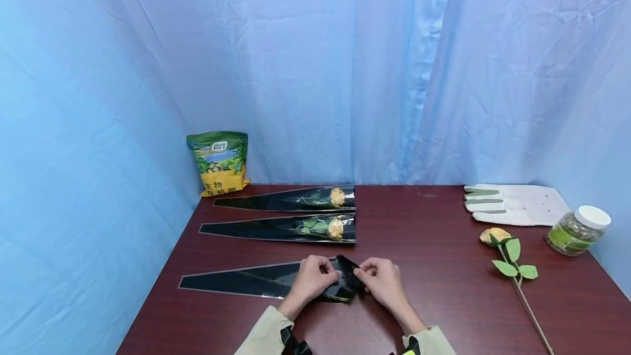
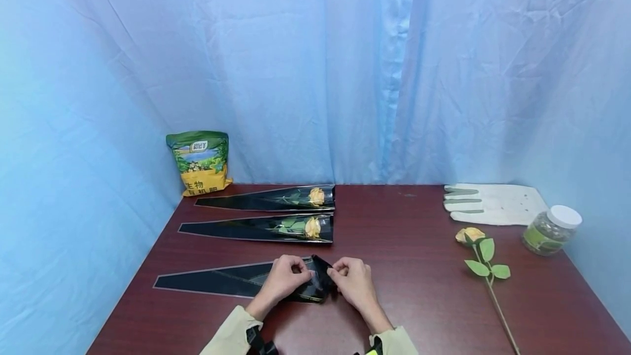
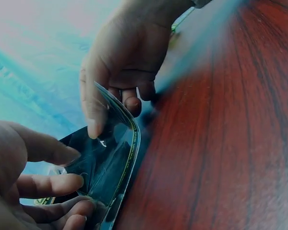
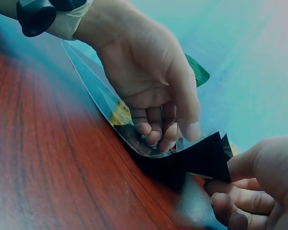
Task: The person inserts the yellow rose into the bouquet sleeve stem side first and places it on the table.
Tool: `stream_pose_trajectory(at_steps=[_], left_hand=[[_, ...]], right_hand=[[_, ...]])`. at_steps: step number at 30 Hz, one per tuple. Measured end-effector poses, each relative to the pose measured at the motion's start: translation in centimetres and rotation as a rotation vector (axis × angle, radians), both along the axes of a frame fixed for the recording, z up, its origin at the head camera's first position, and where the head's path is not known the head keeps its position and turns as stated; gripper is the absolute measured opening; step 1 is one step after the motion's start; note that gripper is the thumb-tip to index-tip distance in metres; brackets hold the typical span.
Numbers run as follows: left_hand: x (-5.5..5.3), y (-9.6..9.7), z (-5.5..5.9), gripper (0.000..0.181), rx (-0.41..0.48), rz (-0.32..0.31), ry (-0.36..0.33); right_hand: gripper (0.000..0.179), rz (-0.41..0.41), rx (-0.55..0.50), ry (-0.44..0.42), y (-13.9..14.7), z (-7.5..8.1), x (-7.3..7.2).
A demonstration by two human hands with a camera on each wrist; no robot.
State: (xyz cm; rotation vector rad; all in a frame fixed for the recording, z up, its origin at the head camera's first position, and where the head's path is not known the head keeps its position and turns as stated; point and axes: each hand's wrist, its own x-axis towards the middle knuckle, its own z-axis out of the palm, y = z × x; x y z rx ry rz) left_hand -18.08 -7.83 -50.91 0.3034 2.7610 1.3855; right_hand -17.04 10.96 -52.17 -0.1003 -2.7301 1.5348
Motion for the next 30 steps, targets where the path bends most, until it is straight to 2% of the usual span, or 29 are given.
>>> stream_pose_trajectory(at_steps=[5, 10, 13, 21, 25, 30], left_hand=[[-0.1, -0.3, 0.1, 0.012, 0.002, -0.046, -0.047], [-0.2, -0.4, 0.2, 0.011, 0.027, -0.063, -0.088], [-0.2, -0.4, 0.1, 0.011, 0.029, -0.069, -0.095], [0.0, -0.4, -0.1, 0.012, 0.043, -0.066, -0.103], [-0.1, -0.4, -0.1, 0.013, 0.037, -0.068, -0.101], [-0.1, -0.4, -0.1, 0.015, 0.030, -0.078, -0.090]], right_hand=[[0.008, 0.002, -0.011, 0.004, 0.1, -0.1, -0.1], [0.009, 0.008, 0.061, 0.019, 0.4, -0.1, 0.0], [0.011, 0.017, 0.095, 0.031, 0.6, -0.1, 0.0], [0.010, 0.055, 0.088, 0.018, 0.7, 0.2, -0.1], [0.010, 0.053, 0.112, 0.032, 0.9, 0.9, 0.0], [0.014, 0.033, 0.137, 0.045, 2.2, 2.5, 0.4]])
